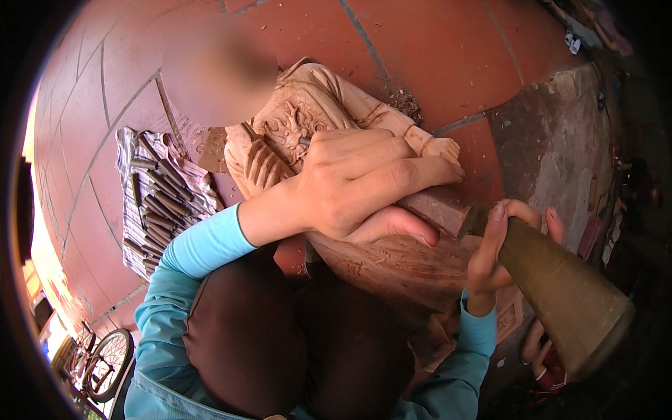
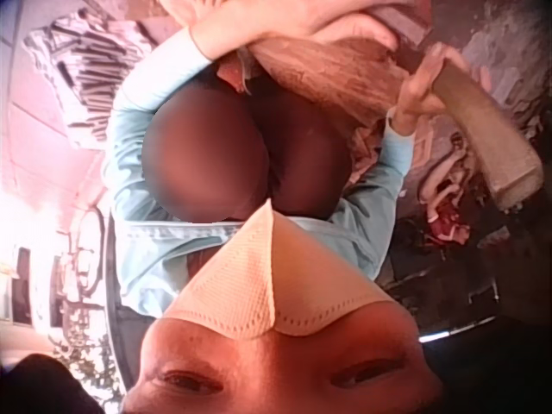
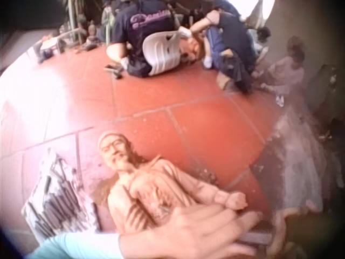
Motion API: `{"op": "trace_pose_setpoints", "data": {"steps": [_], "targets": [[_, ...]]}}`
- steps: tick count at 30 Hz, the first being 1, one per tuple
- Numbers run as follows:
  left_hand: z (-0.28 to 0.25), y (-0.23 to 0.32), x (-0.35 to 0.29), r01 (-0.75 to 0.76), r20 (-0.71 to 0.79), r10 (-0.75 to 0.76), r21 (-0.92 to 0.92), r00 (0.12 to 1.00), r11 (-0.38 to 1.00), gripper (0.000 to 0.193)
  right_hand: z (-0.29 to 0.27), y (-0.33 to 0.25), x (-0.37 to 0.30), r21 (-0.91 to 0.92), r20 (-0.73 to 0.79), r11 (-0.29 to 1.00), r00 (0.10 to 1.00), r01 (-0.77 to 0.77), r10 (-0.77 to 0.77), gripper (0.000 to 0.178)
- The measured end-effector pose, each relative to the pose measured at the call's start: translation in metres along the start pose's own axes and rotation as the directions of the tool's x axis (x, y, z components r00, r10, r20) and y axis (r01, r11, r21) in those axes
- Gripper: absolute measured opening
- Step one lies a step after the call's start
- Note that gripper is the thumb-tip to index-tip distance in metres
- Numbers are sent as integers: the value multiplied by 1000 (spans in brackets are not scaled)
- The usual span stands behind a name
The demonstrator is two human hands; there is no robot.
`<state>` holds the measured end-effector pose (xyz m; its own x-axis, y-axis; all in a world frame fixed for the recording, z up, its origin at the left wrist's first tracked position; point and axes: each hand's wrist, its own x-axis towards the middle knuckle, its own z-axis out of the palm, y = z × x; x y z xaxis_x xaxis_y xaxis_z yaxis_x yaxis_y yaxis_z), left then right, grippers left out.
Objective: The person is carving a wooden statue of a figure using a chisel and a mallet. They repeatedly strike the chisel with the mallet to shape the wood, focusing on the torso and arm areas of the sculpture.
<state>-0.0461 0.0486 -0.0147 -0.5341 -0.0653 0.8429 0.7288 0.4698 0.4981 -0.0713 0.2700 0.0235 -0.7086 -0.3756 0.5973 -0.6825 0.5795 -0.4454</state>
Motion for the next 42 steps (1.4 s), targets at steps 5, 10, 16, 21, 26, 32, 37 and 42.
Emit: {"op": "trace_pose_setpoints", "data": {"steps": [5, 10, 16, 21, 26, 32, 37, 42], "targets": [[0, -8, 6, 36, -62, -36, -6, 997, 999, 48, -1, 16, 3, -367, 31, 930, 999, -16, 29, 23], [2, -7, 3, 26, -28, -24, 74, 999, 997, 47, -2, 26, -2, -478, 190, 849, 970, 227, -152, 21], [13, 4, -4, -77, 63, 71, 106, 996, 991, 44, -1, 15, 5, -127, 129, 992, 991, -7, 23, 11], [13, 1, -2, -2, 9, 2, 78, 1000, 997, 46, 1, 18, -2, -138, 103, 990, 994, 39, -25, 27], [12, 0, 0, 6, -8, -6, 68, 1000, 998, 47, -1, 10, 3, -135, 115, 990, 993, 30, -14, 20], [5, -5, 4, 100, -41, -99, 49, 994, 994, 46, -1, 6, 15, -209, 114, 978, 993, 19, 5, 29], [6, -10, 8, 122, -96, -116, 59, 989, 991, 43, 2, 12, 15, -155, 38, 972, 982, -176, 184, 30], [7, -3, 0, -2, -55, 11, 162, 998, 987, 42, -2, 21, 3, -205, 103, 979, 994, -10, 32, 29]]}}
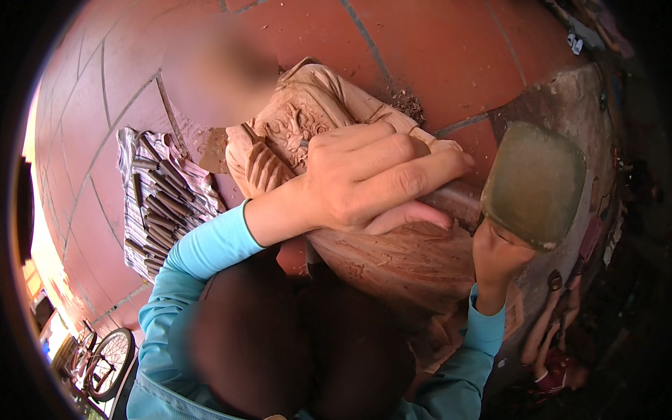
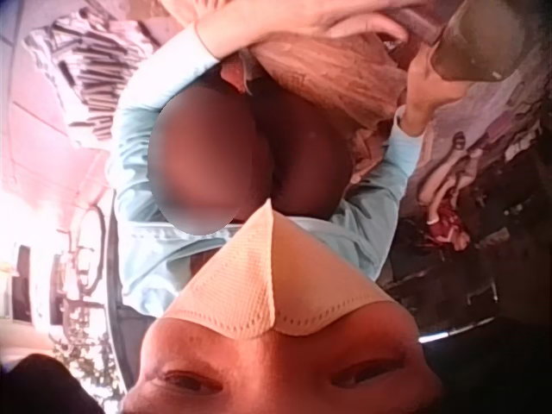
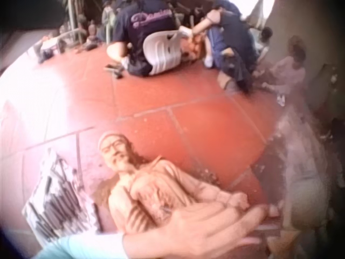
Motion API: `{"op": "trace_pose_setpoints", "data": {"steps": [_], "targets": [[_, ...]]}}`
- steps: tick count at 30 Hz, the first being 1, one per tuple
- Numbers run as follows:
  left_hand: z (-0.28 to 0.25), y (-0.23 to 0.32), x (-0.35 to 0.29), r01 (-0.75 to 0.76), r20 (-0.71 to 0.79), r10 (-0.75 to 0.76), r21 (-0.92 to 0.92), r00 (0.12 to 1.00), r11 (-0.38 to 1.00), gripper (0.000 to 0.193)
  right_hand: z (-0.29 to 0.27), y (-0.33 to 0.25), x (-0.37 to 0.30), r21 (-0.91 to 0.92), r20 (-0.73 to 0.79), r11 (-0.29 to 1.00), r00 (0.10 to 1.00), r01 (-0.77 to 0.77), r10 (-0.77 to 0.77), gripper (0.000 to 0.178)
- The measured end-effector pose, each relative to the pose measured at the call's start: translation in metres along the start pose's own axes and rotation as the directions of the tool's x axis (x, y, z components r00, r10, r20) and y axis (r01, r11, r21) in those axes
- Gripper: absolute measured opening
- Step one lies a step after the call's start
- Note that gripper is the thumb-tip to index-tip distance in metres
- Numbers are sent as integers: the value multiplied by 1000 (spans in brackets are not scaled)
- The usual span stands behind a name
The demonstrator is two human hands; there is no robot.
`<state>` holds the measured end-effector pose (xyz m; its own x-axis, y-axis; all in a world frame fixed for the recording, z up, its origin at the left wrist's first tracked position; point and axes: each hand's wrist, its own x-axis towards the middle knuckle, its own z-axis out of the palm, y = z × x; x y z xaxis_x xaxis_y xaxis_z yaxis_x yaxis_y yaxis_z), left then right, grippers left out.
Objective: The person is carving a wooden statue of a figure using a chisel and a mallet. They repeatedly strike the chisel with the mallet to shape the wood, focusing on the torso and arm areas of the sculpture.
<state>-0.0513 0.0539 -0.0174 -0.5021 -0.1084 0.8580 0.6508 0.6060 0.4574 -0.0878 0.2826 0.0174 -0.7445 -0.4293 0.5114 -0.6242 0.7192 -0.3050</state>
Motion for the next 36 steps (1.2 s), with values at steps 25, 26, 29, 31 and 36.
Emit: {"op": "trace_pose_setpoints", "data": {"steps": [25, 26, 29, 31, 36], "targets": [[-28, 8, -8, -87, -16, 86, -309, 996, 947, 54, -30, -44, -12, -5, 76, 994, 991, 113, -112, 48], [-33, 7, -8, -105, -40, 97, -337, 994, 936, 55, -28, -45, -12, 2, 73, 993, 990, 121, -121, 49], [-30, 4, -20, -256, -86, 241, -353, 967, 900, 52, -22, -43, -16, 147, -15, 983, 994, 110, -109, 51], [-28, 4, -28, -278, -70, 272, -379, 960, 883, 49, -21, -43, -18, 188, 5, 977, 994, 102, -105, 49], [-36, 0, -25, -260, 18, 293, -413, 956, 873, 42, -38, -46, -19, 92, 162, 981, 970, 169, -182, 46]]}}
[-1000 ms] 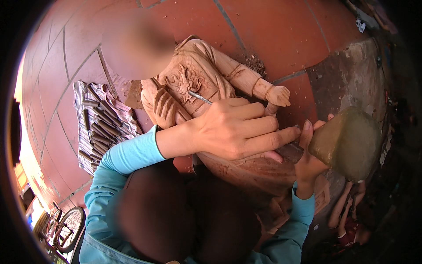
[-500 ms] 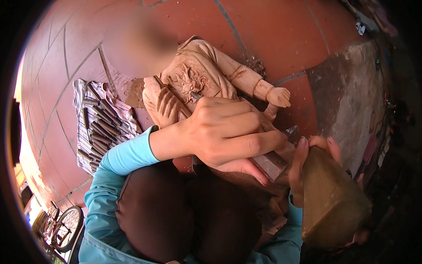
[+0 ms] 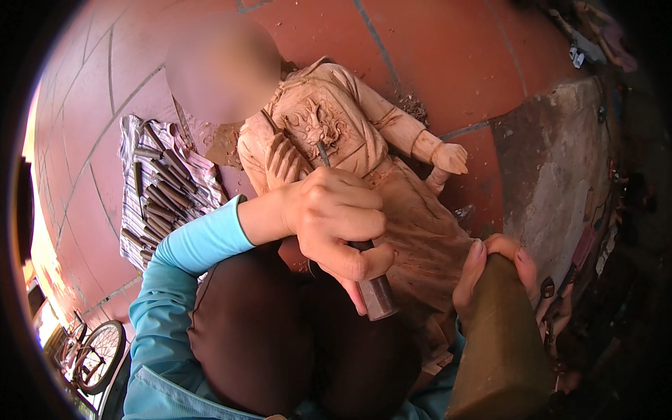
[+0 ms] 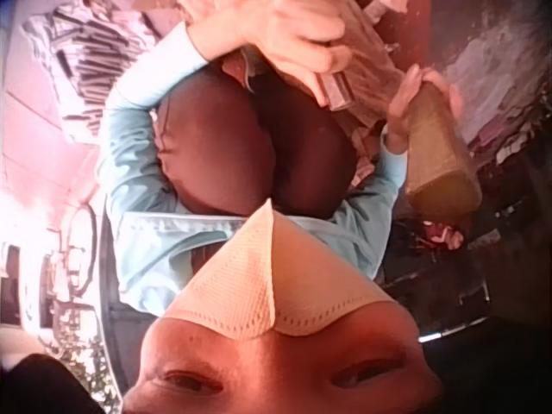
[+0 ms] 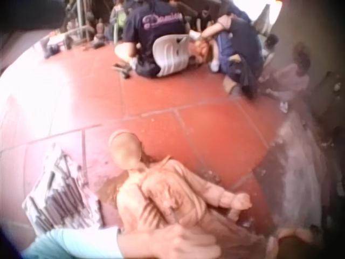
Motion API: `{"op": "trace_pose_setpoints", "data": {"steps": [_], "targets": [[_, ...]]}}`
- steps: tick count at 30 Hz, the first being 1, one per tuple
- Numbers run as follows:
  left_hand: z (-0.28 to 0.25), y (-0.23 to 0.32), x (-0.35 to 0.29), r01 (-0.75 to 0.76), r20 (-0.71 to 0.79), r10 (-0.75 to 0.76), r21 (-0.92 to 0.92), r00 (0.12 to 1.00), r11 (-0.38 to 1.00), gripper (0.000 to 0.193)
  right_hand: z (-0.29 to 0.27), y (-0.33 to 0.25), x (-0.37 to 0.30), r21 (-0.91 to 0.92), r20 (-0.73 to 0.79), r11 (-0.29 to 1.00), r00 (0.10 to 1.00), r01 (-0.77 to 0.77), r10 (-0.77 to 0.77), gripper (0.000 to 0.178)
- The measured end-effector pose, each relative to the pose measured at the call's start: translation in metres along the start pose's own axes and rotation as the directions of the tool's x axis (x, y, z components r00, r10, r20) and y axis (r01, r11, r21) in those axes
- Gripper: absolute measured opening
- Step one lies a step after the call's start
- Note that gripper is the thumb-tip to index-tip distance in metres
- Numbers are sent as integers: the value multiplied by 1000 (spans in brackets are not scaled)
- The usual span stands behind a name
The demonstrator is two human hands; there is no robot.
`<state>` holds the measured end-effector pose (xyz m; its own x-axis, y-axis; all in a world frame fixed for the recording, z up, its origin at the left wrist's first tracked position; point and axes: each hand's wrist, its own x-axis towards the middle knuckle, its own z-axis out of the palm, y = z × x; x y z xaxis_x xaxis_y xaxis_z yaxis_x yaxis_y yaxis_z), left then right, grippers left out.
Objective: The person is carving a wooden statue of a figure using a chisel and a mallet. They repeatedly strike the chisel with the mallet to shape the wood, focusing on the torso and arm areas of the sculpture.
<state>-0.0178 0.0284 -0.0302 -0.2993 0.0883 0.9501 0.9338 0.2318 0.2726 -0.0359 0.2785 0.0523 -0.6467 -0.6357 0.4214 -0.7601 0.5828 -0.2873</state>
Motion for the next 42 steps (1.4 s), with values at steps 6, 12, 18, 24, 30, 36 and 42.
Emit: {"op": "trace_pose_setpoints", "data": {"steps": [6, 12, 18, 24, 30, 36, 42], "targets": [[15, 20, -1, -87, 165, 51, 217, 985, 972, 14, 11, 7, -16, 75, -56, 997, 998, -8, 12, 52], [15, 25, 1, -55, 111, 33, 199, 993, 978, 23, 17, 12, -18, 133, -44, 991, 999, -13, 19, 62], [13, 35, 1, 9, 65, -25, 238, 998, 971, 18, 12, 5, -17, 146, -39, 989, 999, 34, -28, 64], [12, 37, 1, 24, 3, -25, 198, 1000, 980, 13, 10, -2, -16, 143, -56, 986, 996, 80, -72, 64], [11, 38, 1, 68, -27, -64, 224, 998, 972, 8, 8, -9, -11, 125, -70, 985, 991, 120, -112, 67], [1, 33, 4, 70, -41, -64, 156, 997, 985, 14, 0, -13, -8, 120, -88, 983, 988, 137, -127, 71], [-7, 33, -1, 43, -2, -43, 112, 999, 993, 16, 0, -12, 1, -226, -82, 933, 949, 280, -305, 71]]}}
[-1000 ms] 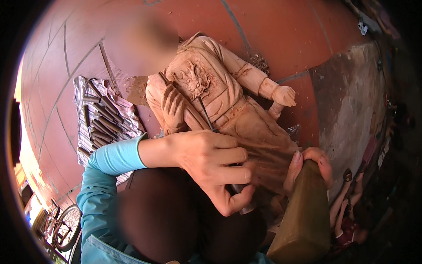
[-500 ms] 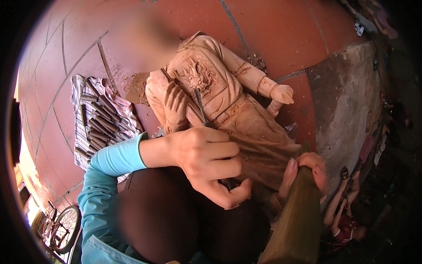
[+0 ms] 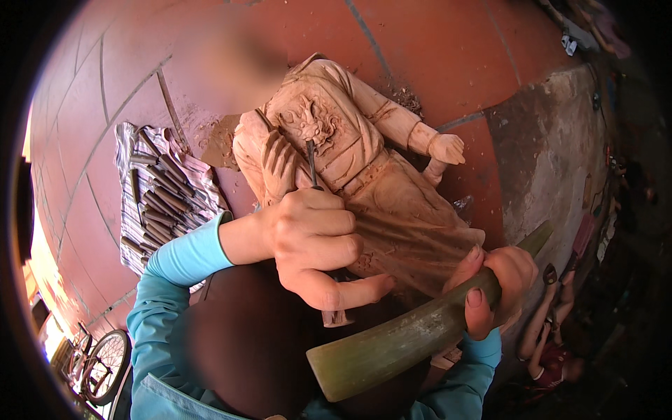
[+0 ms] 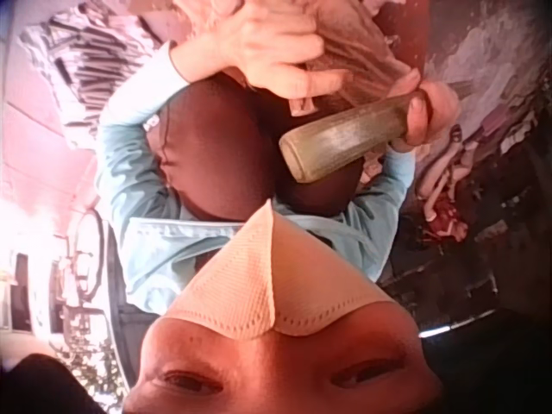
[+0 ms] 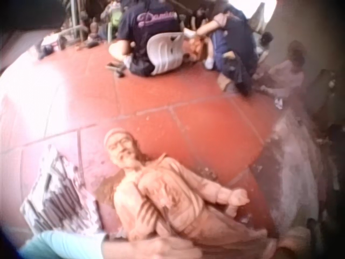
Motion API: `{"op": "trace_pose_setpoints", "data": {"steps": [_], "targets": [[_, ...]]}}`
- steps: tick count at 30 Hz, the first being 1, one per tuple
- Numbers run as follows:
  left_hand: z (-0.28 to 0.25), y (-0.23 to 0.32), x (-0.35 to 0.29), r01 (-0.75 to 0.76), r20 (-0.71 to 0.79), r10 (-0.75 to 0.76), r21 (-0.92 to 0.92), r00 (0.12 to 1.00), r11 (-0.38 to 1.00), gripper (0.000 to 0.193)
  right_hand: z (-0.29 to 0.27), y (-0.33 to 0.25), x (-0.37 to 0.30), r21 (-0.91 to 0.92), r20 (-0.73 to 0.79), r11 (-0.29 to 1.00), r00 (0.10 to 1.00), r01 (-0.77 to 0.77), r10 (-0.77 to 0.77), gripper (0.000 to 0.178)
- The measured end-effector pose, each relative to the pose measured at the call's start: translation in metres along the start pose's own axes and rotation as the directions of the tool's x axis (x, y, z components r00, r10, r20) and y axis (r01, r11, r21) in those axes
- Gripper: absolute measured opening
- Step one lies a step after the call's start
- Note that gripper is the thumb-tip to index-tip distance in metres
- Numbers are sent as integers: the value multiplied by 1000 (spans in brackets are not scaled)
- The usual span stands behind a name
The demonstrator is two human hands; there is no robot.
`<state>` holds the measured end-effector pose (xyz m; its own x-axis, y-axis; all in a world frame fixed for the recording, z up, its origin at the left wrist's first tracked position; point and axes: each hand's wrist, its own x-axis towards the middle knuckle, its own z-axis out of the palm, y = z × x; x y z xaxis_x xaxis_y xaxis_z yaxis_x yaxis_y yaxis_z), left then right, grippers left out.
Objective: The person is carving a wooden statue of a figure using a chisel and a mallet. They repeatedly strike the chisel with the mallet to shape the wood, focusing on the torso and arm areas of the sculpture.
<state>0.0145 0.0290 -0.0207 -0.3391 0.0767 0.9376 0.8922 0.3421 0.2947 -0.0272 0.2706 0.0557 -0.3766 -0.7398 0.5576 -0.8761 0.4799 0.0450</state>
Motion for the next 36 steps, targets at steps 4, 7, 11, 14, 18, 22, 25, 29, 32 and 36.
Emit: {"op": "trace_pose_setpoints", "data": {"steps": [4, 7, 11, 14, 18, 22, 25, 29, 32, 36], "targets": [[-2, 0, -7, -6, -2, 6, -37, 1000, 999, 16, 0, -3, 2, 38, 15, 999, 1000, -3, 2, 69], [-3, 5, -12, -76, -73, 73, -37, 995, 996, 21, 4, -4, -2, 46, 9, 998, 999, -41, 41, 67], [-2, 6, -8, -64, -14, 64, -51, 998, 997, 20, 2, -4, -3, 111, 49, 991, 996, -81, 76, 68], [-1, 9, -1, -177, -50, 180, 56, 982, 983, 19, 4, -6, -6, 123, 8, 989, 996, -87, 87, 68], [3, 8, -3, -63, -65, 60, -40, 996, 997, 15, 1, -8, -6, 131, 29, 987, 995, -95, 92, 70], [3, 5, -2, -22, -62, 19, -45, 998, 999, 14, 1, -8, -7, 142, 34, 986, 996, -85, 81, 71], [3, 5, -5, -19, -59, 17, -24, 998, 1000, 14, 4, -9, -6, 208, 1, 974, 995, -93, 95, 69], [-1, 3, -3, -9, -59, 8, -19, 998, 1000, 15, 7, -7, -2, 259, -93, 965, 993, -43, 69, 66], [-2, 4, -2, 8, -74, -11, -39, 997, 999, 16, 6, -8, 6, -66, -6, 997, 999, 33, -34, 64], [-10, 4, -6, -2, -46, -1, -79, 999, 997, 19, 10, -5, 5, -17, -90, 996, 992, 91, -92, 65]]}}
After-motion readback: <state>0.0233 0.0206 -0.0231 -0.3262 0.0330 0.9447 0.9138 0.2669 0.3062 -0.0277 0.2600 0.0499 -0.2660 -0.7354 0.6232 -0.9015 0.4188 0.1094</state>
